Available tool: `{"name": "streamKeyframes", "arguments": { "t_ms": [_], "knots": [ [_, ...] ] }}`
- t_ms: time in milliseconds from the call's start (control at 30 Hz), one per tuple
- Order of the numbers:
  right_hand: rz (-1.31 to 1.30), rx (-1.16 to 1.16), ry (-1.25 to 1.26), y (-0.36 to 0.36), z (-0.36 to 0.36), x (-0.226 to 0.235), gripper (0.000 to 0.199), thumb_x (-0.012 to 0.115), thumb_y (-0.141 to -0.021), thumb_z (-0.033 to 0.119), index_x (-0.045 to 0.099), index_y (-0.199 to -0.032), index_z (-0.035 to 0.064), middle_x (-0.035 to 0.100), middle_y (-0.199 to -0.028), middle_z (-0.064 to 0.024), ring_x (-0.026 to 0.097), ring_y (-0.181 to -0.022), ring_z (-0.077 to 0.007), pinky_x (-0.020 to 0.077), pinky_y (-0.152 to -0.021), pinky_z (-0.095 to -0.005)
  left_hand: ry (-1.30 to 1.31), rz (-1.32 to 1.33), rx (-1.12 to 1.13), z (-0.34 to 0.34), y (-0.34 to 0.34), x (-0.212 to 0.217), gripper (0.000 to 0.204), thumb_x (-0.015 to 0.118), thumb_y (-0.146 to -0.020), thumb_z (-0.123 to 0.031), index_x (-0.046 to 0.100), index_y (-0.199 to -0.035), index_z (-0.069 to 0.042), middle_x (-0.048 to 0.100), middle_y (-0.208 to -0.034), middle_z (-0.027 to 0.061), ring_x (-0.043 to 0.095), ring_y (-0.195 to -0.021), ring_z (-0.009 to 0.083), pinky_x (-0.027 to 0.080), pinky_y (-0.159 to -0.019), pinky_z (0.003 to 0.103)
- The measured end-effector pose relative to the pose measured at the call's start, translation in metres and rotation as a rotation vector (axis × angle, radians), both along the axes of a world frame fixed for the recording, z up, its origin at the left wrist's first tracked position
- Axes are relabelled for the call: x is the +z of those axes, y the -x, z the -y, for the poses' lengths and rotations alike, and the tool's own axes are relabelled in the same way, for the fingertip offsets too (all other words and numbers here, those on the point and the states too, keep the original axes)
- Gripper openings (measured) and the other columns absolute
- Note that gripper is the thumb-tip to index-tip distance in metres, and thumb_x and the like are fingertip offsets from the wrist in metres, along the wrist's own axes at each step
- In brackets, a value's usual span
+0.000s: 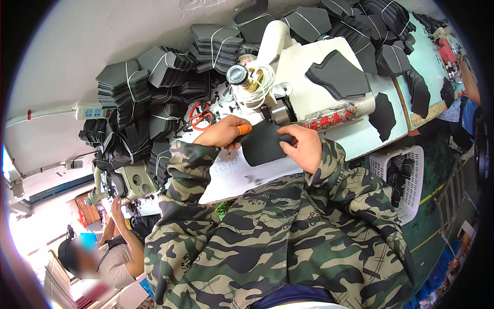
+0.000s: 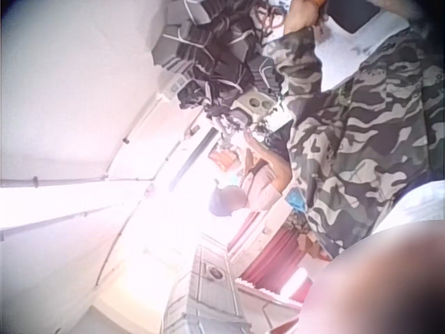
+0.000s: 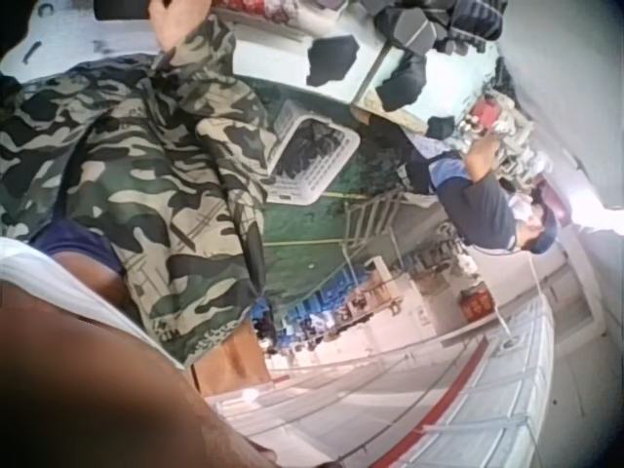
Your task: The person is using a specialized leather skiving or shaving machine to thin the edges of shoe components.
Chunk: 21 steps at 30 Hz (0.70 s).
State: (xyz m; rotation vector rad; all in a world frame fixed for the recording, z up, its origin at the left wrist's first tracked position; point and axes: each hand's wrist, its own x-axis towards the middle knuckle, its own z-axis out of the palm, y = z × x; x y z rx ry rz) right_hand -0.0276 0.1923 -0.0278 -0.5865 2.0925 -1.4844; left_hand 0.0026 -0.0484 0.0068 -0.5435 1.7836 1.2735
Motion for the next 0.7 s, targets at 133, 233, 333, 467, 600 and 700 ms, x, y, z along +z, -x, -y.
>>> {"name": "streamKeyframes", "arguments": {
  "t_ms": [133,233,333,467,600,700],
  "knots": [
    [-0.058,0.036,0.009,-0.002,-0.002,0.001,0.026,0.065,-0.074,0.005,0.063,-0.100,0.0022,0.064,-0.087,-0.0128,0.064,-0.066,-0.0202,0.0503,-0.062,-0.0297,0.020,-0.006,0.019,-0.001,0.007,0.002,0.027,0.040,-0.094,-0.015,0.060,-0.110,-0.004,0.051,-0.055,0.0002,0.044,-0.040,0.0057,0.038,-0.039,0.020],
    [-0.373,0.160,-0.142,0.022,-0.011,0.005,0.024,0.064,-0.073,0.009,0.063,-0.097,0.0042,0.063,-0.086,-0.0139,0.063,-0.074,-0.0295,0.0499,-0.068,-0.0365,-0.039,-0.062,0.022,-0.010,0.017,-0.005,0.026,0.040,-0.093,-0.013,0.059,-0.106,-0.002,0.050,-0.055,0.0009,0.045,-0.042,0.0067,0.037,-0.038,0.021],
    [-0.482,0.307,-0.260,0.056,-0.009,0.029,0.021,0.061,-0.072,0.010,0.064,-0.093,0.0082,0.061,-0.082,-0.0123,0.060,-0.079,-0.0349,0.0476,-0.068,-0.0433,0.033,-0.141,0.197,-0.044,0.011,0.005,0.024,0.035,-0.089,-0.006,0.055,-0.099,0.002,0.050,-0.056,0.0028,0.045,-0.040,0.0097,0.035,-0.036,0.024],
    [-0.521,0.439,-0.337,0.073,-0.009,0.029,0.023,0.059,-0.070,0.008,0.064,-0.092,0.0083,0.063,-0.083,-0.0118,0.060,-0.081,-0.0348,0.0482,-0.070,-0.0440,-0.023,-0.174,0.334,-0.059,0.001,0.000,0.025,0.034,-0.086,-0.002,0.054,-0.099,0.004,0.052,-0.056,0.0049,0.045,-0.038,0.0111,0.037,-0.036,0.026],
    [-0.462,0.495,-0.329,0.076,-0.015,0.025,0.024,0.059,-0.070,0.008,0.064,-0.093,0.0083,0.064,-0.084,-0.0124,0.060,-0.082,-0.0346,0.0485,-0.072,-0.0442,0.044,-0.173,0.204,-0.046,0.003,-0.007,0.027,0.035,-0.087,-0.002,0.055,-0.103,0.005,0.052,-0.056,0.0047,0.046,-0.039,0.0113,0.039,-0.037,0.024],
    [-0.340,0.533,-0.316,0.077,-0.019,0.022,0.024,0.058,-0.070,0.006,0.065,-0.093,0.0071,0.064,-0.084,-0.0140,0.061,-0.084,-0.0345,0.0484,-0.074,-0.0441,0.070,-0.155,0.159,-0.045,0.008,0.004,0.028,0.035,-0.088,-0.003,0.055,-0.106,0.005,0.051,-0.056,0.0047,0.047,-0.040,0.0110,0.039,-0.037,0.023]
  ]
}}
